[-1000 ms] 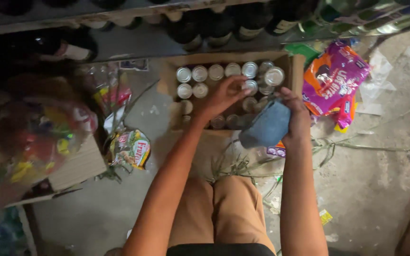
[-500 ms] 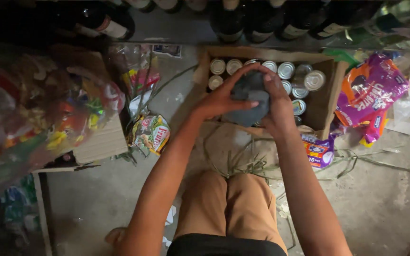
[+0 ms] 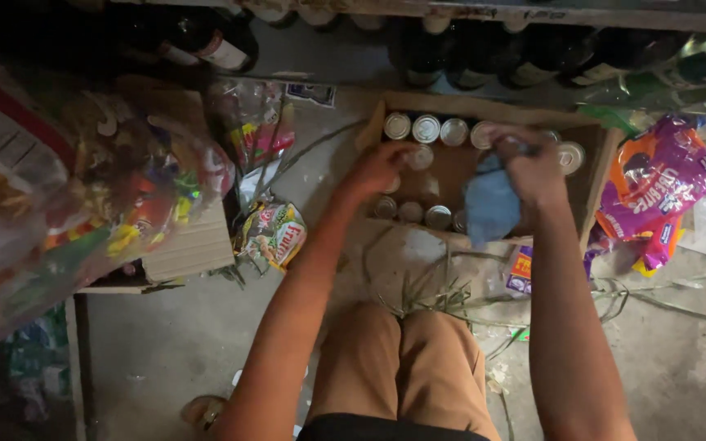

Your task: Wiping dust off canned food items with a cloth and organizing them in a box or on a shelf.

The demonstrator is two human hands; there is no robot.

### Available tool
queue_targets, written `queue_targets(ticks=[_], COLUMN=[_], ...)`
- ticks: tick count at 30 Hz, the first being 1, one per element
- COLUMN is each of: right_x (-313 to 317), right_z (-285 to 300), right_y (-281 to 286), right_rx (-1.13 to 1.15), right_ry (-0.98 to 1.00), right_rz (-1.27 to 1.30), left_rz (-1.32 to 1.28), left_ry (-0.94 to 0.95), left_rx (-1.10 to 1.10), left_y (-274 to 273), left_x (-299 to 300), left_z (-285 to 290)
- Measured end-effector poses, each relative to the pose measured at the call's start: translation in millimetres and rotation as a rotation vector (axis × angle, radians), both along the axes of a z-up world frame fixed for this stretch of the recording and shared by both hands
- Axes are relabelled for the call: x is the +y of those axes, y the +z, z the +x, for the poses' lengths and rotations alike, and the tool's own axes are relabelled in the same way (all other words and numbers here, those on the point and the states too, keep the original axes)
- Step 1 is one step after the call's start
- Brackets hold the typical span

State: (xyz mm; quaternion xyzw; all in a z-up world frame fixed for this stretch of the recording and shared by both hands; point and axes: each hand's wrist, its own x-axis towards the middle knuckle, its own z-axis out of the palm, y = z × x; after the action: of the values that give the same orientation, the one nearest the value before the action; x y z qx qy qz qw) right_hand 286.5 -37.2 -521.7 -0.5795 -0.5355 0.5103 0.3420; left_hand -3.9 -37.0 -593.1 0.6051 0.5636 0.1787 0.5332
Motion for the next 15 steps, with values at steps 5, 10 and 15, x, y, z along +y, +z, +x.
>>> queue_targets(ticks=[5,10,15], right_x=[10,-16,-15], right_z=[-10,1,-31], right_y=[-65,-196,-144], right_rx=[-0.161,-0.046,0.163], right_ry=[0.176,0.16,0.351], right_rz=[-0.339,-0.805,-0.448], left_rz=[0.322,0.55,0.73], left_ry=[0.078,0.148,-0.03], left_rx=[0.005,0.362,0.748], left_y=[-118,-63,-55], left_x=[-13,-25,-24], left_z=[21,40,43])
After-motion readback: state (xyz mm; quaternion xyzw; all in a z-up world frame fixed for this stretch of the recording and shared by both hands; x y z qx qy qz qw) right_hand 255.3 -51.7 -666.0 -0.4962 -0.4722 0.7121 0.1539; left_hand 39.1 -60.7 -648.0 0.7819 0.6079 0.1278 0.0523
